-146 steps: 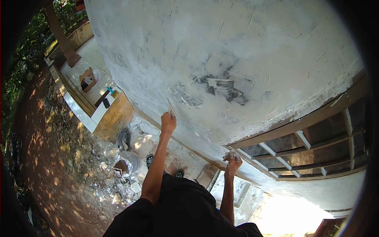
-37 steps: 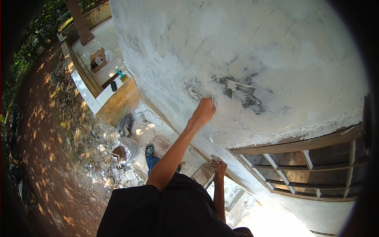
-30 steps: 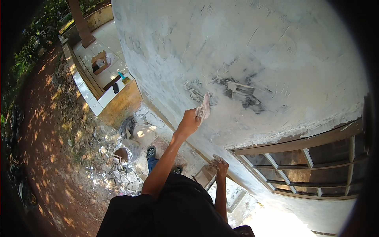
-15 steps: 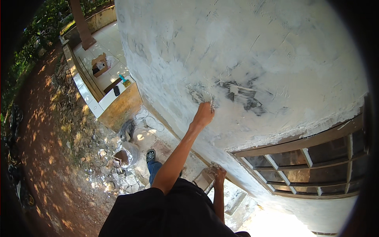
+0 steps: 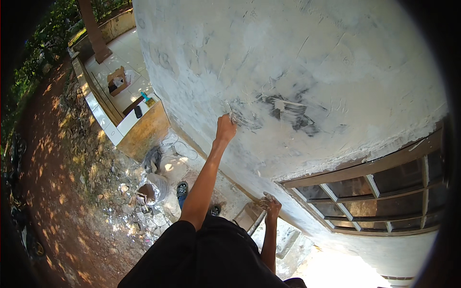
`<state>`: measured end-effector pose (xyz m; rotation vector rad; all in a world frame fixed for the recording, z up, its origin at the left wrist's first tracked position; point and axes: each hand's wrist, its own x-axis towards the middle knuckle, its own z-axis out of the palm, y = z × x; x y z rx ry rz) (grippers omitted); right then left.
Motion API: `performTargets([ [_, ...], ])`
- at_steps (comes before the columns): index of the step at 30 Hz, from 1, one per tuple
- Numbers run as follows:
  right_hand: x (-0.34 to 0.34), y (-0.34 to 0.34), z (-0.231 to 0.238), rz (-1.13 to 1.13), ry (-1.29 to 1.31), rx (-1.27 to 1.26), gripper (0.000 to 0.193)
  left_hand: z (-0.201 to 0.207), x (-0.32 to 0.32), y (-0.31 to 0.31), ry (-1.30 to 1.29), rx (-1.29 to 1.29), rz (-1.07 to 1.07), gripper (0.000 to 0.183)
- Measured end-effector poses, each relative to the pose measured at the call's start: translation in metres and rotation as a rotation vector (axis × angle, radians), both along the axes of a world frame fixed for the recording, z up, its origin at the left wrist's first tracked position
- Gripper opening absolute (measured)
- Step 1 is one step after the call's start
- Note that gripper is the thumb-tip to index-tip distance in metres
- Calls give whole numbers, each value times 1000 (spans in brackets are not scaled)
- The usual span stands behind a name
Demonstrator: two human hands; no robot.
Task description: The person applies plaster to an exterior wall using a putty knife.
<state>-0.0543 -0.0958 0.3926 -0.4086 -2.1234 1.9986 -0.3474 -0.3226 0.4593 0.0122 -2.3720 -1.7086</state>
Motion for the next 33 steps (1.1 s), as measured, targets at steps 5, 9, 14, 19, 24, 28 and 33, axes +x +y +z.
performTargets([
  [5,7,29,-19,-71,-30,-67,54,28,32,47,139,-33,-158,16],
  [9,8,41,-32,-64,48,-37,49,57,71,55,184,42,-266,13],
  [14,-4,24,-10,-64,-129,-124,62,6,44,-24,2,62,66,9],
  [19,-3,20,-9,-10,-46,5,97,13,9,21,-37,24,51,10],
  [24,0,23,-14,-37,-75,-6,95,40,38,77,-37,75,-85,6],
  [28,7,26,-28,38,27,-14,92,54,80,85,287,24,-134,5],
  [33,-5,35,-18,-49,-12,-41,73,17,50,3,-66,173,103,9],
])
